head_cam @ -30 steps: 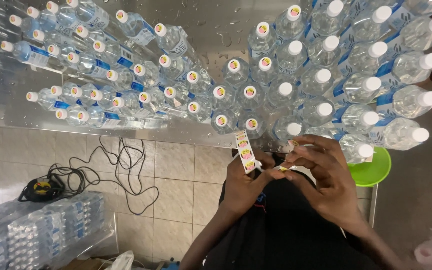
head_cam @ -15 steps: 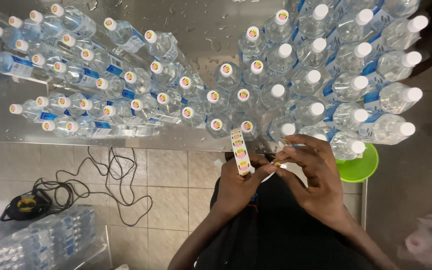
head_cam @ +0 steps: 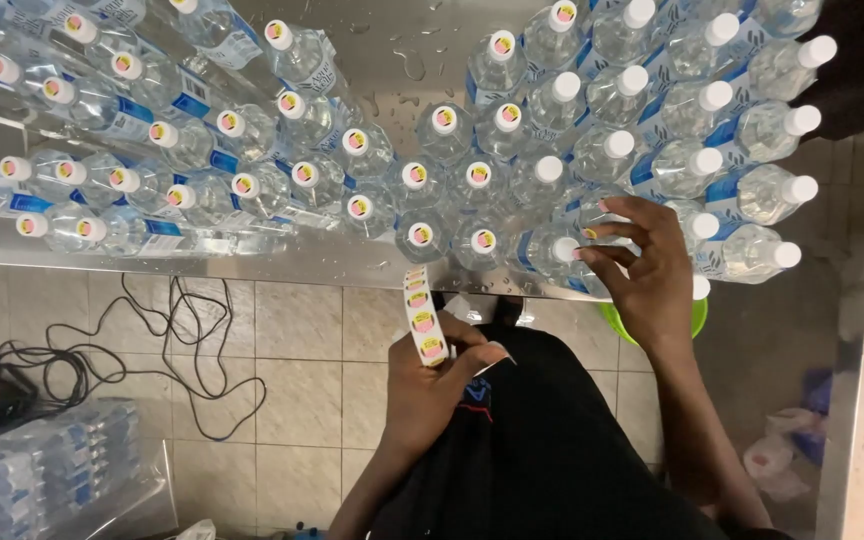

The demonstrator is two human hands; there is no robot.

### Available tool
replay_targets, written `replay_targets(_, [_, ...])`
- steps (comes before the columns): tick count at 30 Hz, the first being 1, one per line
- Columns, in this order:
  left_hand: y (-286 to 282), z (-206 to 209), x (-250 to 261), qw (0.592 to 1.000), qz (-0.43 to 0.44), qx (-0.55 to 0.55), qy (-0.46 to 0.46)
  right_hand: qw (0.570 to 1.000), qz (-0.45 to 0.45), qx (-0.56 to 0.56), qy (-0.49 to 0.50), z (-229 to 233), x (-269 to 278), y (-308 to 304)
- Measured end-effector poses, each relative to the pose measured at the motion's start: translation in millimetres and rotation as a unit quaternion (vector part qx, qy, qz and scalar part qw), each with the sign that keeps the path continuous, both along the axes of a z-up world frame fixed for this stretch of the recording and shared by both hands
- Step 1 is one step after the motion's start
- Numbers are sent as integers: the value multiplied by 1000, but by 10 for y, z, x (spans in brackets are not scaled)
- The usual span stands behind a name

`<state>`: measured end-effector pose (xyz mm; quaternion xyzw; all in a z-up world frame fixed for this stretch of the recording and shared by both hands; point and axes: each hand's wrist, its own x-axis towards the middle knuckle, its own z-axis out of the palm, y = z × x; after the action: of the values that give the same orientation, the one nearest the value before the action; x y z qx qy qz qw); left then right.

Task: Manually applying small circular labels to the caps of plastic water bottles on a production line.

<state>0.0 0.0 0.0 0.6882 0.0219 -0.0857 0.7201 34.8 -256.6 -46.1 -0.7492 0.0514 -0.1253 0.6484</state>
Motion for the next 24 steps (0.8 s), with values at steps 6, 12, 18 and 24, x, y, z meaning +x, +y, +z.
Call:
replay_targets(6, [189,-4,-211,999,10,31,34,984,64,-164,37,-97,62,-5])
replay_targets(12, [208,-17,-237,998,29,24,59,936,102,-335,-40,-286,-48,21])
replay_targets(18, [225,-25,-258,998,30,43,23,905,96,-412,-46,-329,-99,142])
replay_targets(24, [245,-61,-274,998,37,22,34,968,11,-237,-84,-338,113,122])
